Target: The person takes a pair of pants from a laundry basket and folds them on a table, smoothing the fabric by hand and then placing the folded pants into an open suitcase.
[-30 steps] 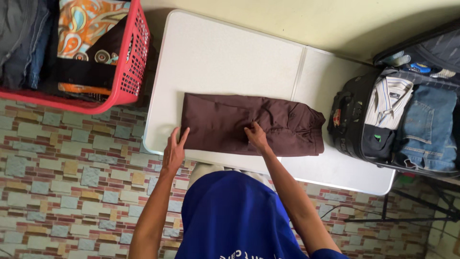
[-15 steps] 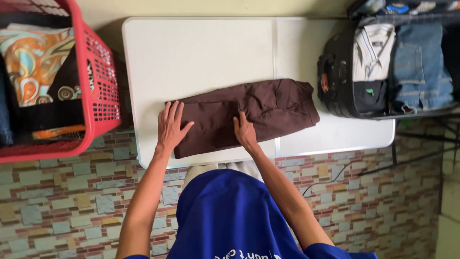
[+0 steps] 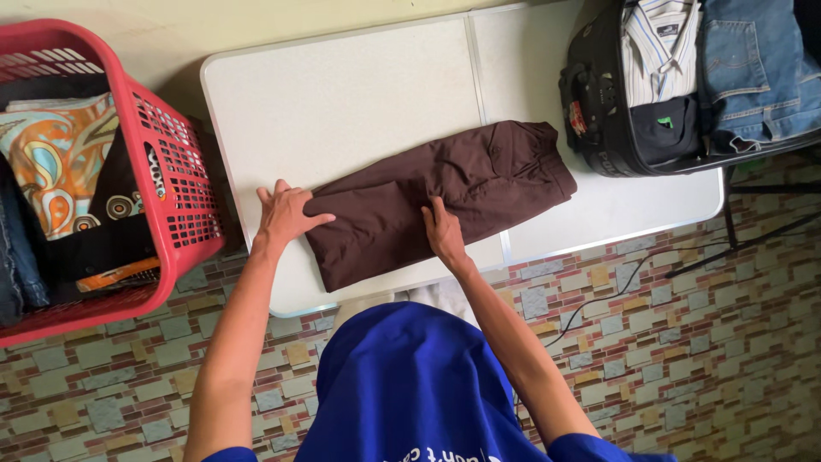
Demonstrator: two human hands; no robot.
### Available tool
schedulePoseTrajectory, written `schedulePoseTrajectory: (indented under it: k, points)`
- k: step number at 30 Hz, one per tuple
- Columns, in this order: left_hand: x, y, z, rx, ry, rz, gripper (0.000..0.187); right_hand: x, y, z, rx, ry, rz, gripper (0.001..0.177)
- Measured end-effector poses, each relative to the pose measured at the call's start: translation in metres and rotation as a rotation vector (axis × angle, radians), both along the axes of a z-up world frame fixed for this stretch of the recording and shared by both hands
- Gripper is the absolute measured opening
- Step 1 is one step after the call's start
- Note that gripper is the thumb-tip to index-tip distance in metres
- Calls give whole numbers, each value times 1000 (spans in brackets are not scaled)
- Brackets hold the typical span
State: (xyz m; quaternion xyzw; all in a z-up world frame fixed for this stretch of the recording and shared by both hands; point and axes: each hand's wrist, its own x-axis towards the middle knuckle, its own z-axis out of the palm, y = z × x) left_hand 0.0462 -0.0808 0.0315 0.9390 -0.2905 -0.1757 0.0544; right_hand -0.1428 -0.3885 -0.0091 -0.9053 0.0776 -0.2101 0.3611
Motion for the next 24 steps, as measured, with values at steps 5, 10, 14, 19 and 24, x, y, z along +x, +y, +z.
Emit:
schedulePoseTrajectory:
  k: [5, 10, 14, 19, 24]
  points:
    - [-2, 6, -11, 88, -36, 31, 67, -1, 4, 26, 129, 100, 23, 28]
    - [-6, 2, -5, 149, -73, 77, 73, 3, -1, 25, 106, 100, -3, 25]
    - [3, 0, -11, 110, 42, 247, 82, 0, -3, 28, 151, 218, -35, 23]
    - [6, -5, -35, 54, 209, 399, 90, -1, 1, 26, 112, 221, -42, 27]
    - [-37, -21, -34, -267, -132, 550, 78, -1, -2, 19, 65, 146, -21, 29]
